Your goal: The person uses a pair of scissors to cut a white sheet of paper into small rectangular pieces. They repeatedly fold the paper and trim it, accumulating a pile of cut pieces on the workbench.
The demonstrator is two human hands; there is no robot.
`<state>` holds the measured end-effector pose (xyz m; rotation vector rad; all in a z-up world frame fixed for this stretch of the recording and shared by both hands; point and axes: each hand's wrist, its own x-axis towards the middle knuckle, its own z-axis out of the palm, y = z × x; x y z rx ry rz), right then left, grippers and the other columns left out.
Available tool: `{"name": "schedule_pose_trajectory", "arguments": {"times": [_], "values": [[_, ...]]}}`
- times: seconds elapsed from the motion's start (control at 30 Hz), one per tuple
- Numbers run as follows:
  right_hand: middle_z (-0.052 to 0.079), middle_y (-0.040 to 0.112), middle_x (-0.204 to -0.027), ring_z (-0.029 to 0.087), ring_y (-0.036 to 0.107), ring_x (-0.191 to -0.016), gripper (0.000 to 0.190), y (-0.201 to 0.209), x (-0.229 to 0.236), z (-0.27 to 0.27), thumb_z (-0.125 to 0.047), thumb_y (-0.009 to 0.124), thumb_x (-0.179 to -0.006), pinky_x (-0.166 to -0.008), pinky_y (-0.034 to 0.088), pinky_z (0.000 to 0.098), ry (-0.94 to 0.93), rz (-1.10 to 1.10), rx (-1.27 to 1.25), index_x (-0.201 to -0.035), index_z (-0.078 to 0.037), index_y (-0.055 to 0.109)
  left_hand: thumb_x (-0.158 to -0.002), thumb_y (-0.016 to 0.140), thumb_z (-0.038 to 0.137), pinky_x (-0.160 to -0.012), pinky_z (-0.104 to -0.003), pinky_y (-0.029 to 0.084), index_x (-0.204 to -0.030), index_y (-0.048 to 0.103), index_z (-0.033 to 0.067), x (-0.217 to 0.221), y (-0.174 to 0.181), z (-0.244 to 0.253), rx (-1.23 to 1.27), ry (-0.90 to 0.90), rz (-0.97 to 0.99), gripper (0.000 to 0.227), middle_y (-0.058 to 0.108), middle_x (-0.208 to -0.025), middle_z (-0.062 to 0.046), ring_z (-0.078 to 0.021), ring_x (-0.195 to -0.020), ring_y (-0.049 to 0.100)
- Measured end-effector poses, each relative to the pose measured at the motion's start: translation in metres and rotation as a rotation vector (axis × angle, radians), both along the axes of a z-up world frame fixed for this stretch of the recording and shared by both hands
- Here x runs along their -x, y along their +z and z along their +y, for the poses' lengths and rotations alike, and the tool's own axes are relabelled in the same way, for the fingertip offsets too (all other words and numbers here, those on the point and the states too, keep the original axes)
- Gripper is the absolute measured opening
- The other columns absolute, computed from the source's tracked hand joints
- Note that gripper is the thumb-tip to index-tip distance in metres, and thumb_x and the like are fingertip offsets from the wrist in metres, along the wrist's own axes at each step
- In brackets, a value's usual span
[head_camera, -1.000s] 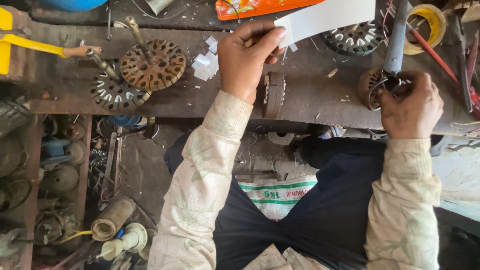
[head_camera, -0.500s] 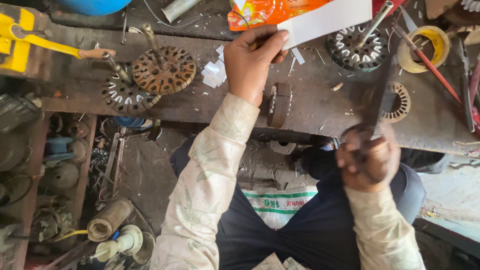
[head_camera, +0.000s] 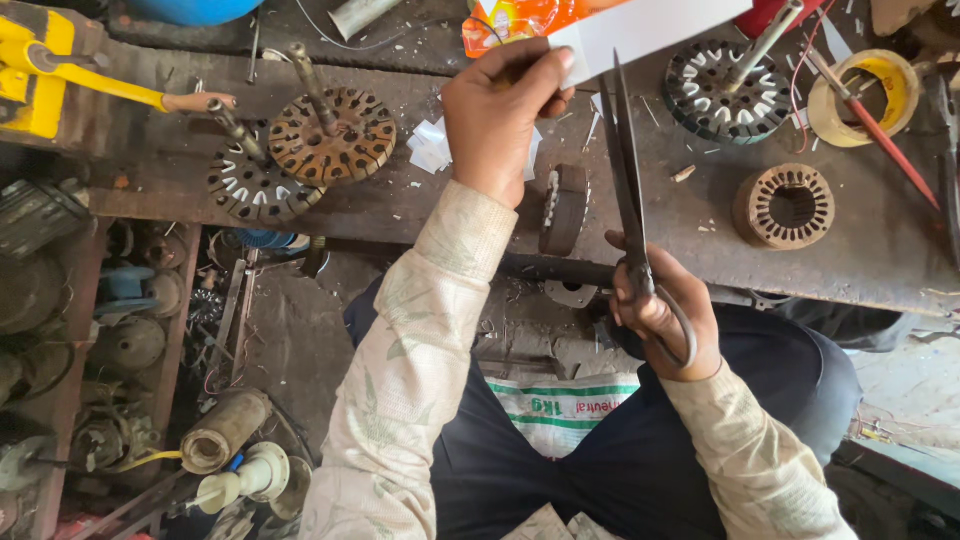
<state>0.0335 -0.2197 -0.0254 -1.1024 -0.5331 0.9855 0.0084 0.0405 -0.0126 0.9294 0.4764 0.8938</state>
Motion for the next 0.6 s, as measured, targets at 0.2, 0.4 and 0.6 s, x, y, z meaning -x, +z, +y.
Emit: {"name": "schedule_pose_trajectory", "arguments": {"times": [0.2, 0.4, 0.6], "values": [[0.005, 0.054, -0.092, 0.009, 0.049, -0.069, 0.085, 0.000, -0.006, 0.004, -0.018, 0.082, -0.083, -0.065, 0.040, 0.0214, -0.061, 0.008, 0.055, -0.153, 0.011, 0.043, -0.088, 0.079, 0.003, -0.060, -0.025, 0.059, -0.102, 0.073, -0.0061, -0.005, -0.002, -0.022, -0.062, -0.031, 0.053, 0.017, 0.076, -0.087, -0.010, -0.0132, -0.070, 0.072], [0.005, 0.055, -0.092, 0.007, 0.045, -0.065, 0.082, 0.002, -0.007, 0.006, -0.016, 0.080, -0.085, -0.068, 0.044, 0.0222, -0.089, 0.020, 0.026, -0.153, 0.011, 0.044, -0.090, 0.079, 0.004, -0.061, -0.024, 0.057, -0.099, 0.074, -0.0069, -0.009, -0.001, -0.031, -0.070, -0.064, 0.070, 0.015, 0.076, -0.083, -0.011, -0.0129, -0.068, 0.071], [0.004, 0.055, -0.091, 0.007, 0.046, -0.067, 0.082, 0.008, -0.004, 0.006, -0.019, 0.078, -0.085, -0.067, 0.042, 0.0213, -0.075, -0.047, 0.063, -0.154, 0.011, 0.044, -0.088, 0.079, 0.004, -0.060, -0.025, 0.059, -0.101, 0.073, -0.0071, -0.008, -0.001, -0.033, -0.036, -0.064, 0.063, 0.018, 0.076, -0.085, -0.011, -0.0133, -0.069, 0.073]]}}
